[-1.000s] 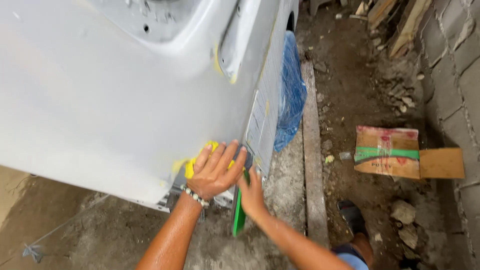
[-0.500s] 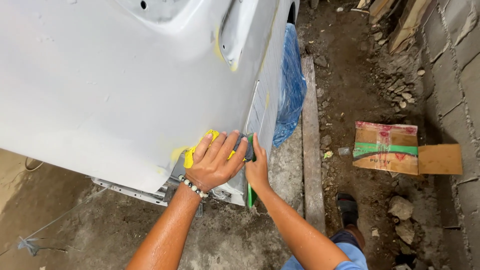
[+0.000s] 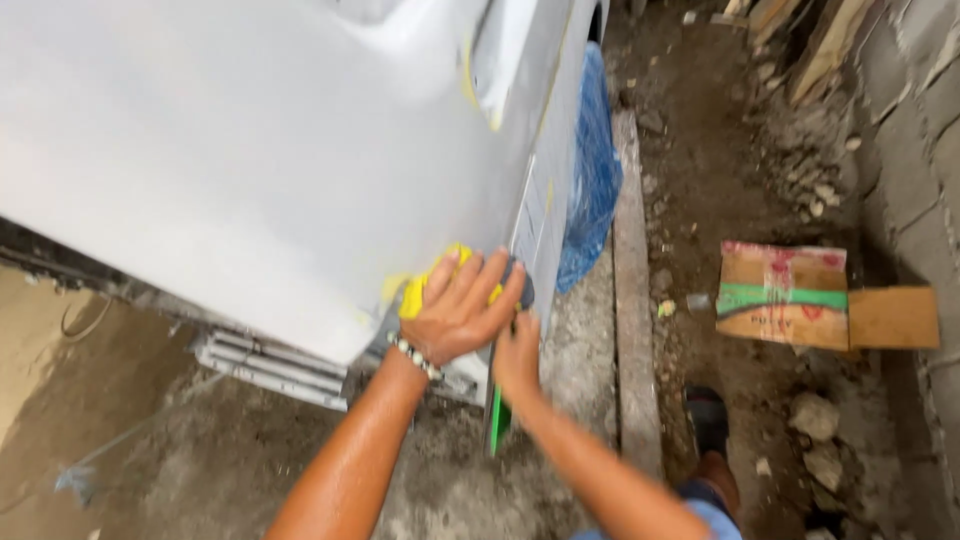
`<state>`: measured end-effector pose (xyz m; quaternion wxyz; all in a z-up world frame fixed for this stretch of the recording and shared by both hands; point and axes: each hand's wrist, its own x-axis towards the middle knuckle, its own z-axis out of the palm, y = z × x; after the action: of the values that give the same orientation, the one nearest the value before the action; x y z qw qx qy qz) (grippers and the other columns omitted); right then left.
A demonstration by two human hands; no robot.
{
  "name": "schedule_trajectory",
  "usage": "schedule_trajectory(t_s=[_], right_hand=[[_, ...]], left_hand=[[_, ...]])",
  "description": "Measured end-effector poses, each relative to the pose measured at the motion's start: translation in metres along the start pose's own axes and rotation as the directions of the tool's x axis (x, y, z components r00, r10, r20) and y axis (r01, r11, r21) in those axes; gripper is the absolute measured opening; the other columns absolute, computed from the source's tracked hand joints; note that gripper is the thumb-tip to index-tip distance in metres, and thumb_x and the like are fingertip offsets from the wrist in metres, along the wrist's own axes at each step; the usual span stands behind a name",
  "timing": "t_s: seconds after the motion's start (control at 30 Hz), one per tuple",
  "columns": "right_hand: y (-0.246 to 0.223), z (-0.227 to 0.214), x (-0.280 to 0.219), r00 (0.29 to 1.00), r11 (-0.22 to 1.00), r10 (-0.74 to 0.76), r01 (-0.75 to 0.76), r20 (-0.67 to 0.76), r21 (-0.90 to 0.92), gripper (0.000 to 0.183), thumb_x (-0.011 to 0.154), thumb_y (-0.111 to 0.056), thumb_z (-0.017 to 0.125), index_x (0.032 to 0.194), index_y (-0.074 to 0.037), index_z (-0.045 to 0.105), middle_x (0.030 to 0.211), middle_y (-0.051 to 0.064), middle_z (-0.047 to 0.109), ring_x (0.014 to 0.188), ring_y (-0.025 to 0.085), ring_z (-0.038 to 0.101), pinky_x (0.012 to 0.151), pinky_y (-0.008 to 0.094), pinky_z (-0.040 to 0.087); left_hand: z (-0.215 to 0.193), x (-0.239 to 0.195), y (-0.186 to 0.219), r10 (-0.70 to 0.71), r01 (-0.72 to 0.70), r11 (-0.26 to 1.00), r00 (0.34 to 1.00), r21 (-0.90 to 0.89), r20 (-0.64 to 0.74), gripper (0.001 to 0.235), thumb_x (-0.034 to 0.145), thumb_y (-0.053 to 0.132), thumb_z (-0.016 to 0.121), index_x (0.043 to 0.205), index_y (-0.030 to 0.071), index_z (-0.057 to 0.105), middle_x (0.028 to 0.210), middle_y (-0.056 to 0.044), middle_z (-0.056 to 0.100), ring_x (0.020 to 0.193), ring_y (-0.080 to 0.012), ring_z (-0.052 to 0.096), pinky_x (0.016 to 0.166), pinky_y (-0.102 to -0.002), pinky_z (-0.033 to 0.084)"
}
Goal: The person sands the surface of a white car door using a green sanding block and a yellow cloth. They work on the lower section of the door, moving the block back and forth to smooth the surface.
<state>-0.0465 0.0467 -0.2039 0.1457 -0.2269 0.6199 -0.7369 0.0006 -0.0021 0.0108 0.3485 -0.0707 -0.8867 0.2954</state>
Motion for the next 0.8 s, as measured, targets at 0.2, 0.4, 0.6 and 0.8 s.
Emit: schedule_trajectory(t_s=[0.2, 0.4, 0.6, 0.8], right_hand=[[0.036, 0.011, 0.037, 0.993, 0.993, -0.006, 0.019, -0.117, 0.115, 0.04, 0.101, -0.018, 0.059, 0.134, 0.003, 0.056, 0.108, 0.013, 0.072, 0.099, 0.032, 0.064, 0.088, 0.043, 0.054], [0.059, 0.013, -0.002, 0.995, 0.991, -0.005, -0.009, -0.104, -0.133, 0.029, 0.109, -0.019, 0.051, 0.115, 0.004, 0.067, 0.103, 0.021, 0.071, 0.097, 0.034, 0.069, 0.082, 0.044, 0.052], [0.067, -0.001, 0.042, 0.9, 0.903, 0.406, -0.422, -0.157, -0.085, 0.032, 0.099, -0.021, 0.055, 0.115, 0.005, 0.065, 0.103, 0.024, 0.073, 0.099, 0.038, 0.068, 0.084, 0.047, 0.052], [0.12, 0.01, -0.045, 0.952, 0.922, -0.272, 0.214, -0.144, -0.323, 0.048, 0.109, -0.018, 0.059, 0.14, 0.018, 0.055, 0.118, 0.034, 0.061, 0.106, 0.044, 0.058, 0.089, 0.055, 0.046]], left_hand=[[0.007, -0.009, -0.001, 0.026, -0.027, 0.999, 0.998, -0.02, -0.059, 0.025, 0.097, 0.023, 0.066, 0.122, 0.017, 0.071, 0.125, -0.005, 0.072, 0.108, -0.019, 0.069, 0.11, -0.039, 0.042], [0.009, -0.006, -0.005, 0.028, -0.025, 0.999, 0.995, 0.03, -0.101, 0.026, 0.098, 0.025, 0.065, 0.122, 0.019, 0.072, 0.124, -0.005, 0.073, 0.108, -0.0186, 0.07, 0.109, -0.039, 0.044], [0.0, -0.013, 0.003, 0.052, -0.049, 0.998, 0.997, 0.046, -0.056, 0.023, 0.103, 0.025, 0.064, 0.123, 0.02, 0.071, 0.126, -0.003, 0.072, 0.109, -0.018, 0.069, 0.11, -0.038, 0.043], [0.003, -0.011, -0.004, 0.057, -0.054, 0.998, 0.996, 0.042, -0.073, 0.026, 0.099, 0.026, 0.063, 0.122, 0.018, 0.072, 0.123, -0.005, 0.073, 0.106, -0.0188, 0.069, 0.108, -0.039, 0.042]])
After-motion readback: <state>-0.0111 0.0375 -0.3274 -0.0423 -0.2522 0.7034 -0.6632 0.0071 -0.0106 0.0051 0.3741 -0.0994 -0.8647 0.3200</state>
